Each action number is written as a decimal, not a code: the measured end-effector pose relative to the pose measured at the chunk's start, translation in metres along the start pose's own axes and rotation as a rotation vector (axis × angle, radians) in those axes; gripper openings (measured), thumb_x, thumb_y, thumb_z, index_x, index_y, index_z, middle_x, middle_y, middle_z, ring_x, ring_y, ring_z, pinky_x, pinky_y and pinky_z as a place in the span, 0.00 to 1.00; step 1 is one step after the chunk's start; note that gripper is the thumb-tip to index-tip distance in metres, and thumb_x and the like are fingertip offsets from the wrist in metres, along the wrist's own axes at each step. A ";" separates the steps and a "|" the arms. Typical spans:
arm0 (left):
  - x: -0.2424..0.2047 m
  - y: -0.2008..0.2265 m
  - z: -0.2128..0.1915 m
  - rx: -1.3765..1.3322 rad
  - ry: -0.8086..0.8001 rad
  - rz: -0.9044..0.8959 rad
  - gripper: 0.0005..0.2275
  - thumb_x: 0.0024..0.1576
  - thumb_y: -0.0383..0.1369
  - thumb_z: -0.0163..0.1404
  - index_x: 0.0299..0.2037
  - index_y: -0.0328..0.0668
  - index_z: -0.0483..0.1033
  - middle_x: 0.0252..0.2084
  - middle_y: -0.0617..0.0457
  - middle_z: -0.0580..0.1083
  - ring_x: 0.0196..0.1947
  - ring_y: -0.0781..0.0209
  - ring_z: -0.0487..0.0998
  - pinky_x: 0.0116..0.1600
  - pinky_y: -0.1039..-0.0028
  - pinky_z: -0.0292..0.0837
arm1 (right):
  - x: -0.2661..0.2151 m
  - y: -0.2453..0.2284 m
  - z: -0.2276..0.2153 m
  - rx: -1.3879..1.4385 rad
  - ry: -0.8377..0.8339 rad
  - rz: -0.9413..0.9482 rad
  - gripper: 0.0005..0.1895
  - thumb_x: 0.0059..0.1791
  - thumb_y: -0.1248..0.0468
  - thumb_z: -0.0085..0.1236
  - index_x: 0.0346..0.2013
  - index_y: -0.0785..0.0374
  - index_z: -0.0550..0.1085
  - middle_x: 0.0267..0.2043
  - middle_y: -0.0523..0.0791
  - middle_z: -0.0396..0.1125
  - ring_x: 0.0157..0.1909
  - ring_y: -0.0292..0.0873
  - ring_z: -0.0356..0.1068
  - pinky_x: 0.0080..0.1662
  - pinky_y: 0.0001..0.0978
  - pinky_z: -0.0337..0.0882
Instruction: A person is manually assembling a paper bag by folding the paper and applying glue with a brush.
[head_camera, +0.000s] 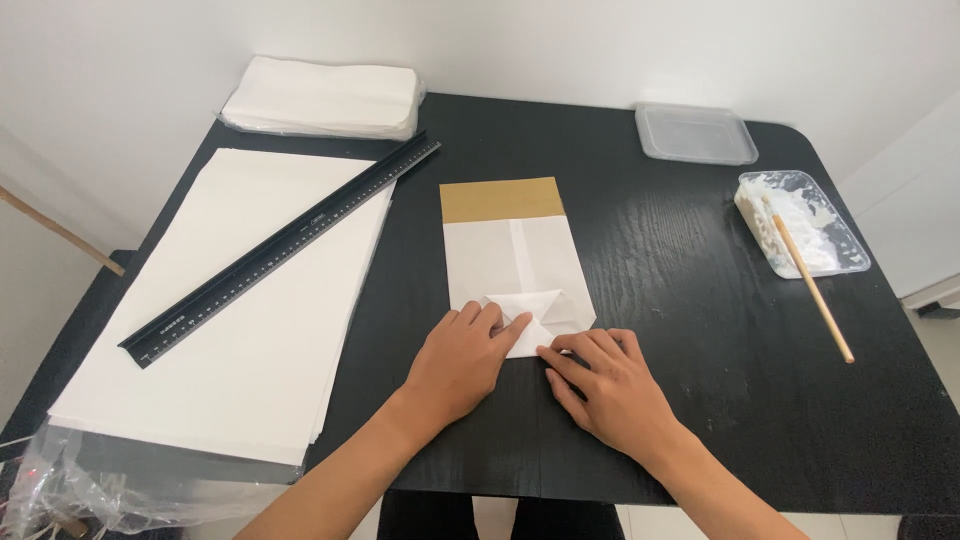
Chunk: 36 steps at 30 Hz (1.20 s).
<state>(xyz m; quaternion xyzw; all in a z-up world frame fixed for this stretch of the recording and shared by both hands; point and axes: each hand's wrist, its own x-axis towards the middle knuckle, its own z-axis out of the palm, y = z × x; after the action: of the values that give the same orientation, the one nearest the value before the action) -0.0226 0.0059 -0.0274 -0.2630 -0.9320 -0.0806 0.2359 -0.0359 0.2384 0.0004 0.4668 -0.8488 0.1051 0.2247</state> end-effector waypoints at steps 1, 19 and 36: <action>0.000 0.000 0.000 0.000 0.001 0.000 0.18 0.61 0.22 0.44 0.60 0.43 0.75 0.36 0.49 0.71 0.32 0.54 0.70 0.30 0.66 0.66 | -0.001 0.001 0.001 -0.001 0.000 0.000 0.13 0.52 0.59 0.56 0.50 0.55 0.78 0.48 0.40 0.69 0.45 0.43 0.69 0.48 0.41 0.63; -0.003 -0.006 -0.017 -0.214 -0.137 0.002 0.22 0.64 0.32 0.48 0.70 0.45 0.63 0.40 0.44 0.68 0.34 0.48 0.69 0.34 0.62 0.66 | -0.044 0.032 -0.033 0.064 -0.123 0.235 0.18 0.53 0.55 0.52 0.56 0.52 0.76 0.57 0.40 0.69 0.54 0.43 0.70 0.54 0.47 0.58; -0.030 0.005 -0.024 -0.254 -0.020 -0.130 0.02 0.61 0.30 0.53 0.37 0.43 0.78 0.41 0.57 0.74 0.43 0.60 0.76 0.28 0.72 0.76 | -0.108 0.193 -0.074 -0.120 0.083 1.022 0.24 0.64 0.50 0.37 0.69 0.62 0.65 0.46 0.52 0.74 0.46 0.56 0.70 0.50 0.53 0.54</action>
<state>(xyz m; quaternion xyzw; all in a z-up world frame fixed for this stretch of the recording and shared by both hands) 0.0125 -0.0098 -0.0212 -0.2303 -0.9317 -0.2104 0.1859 -0.1265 0.4520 0.0195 -0.0258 -0.9634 0.1709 0.2048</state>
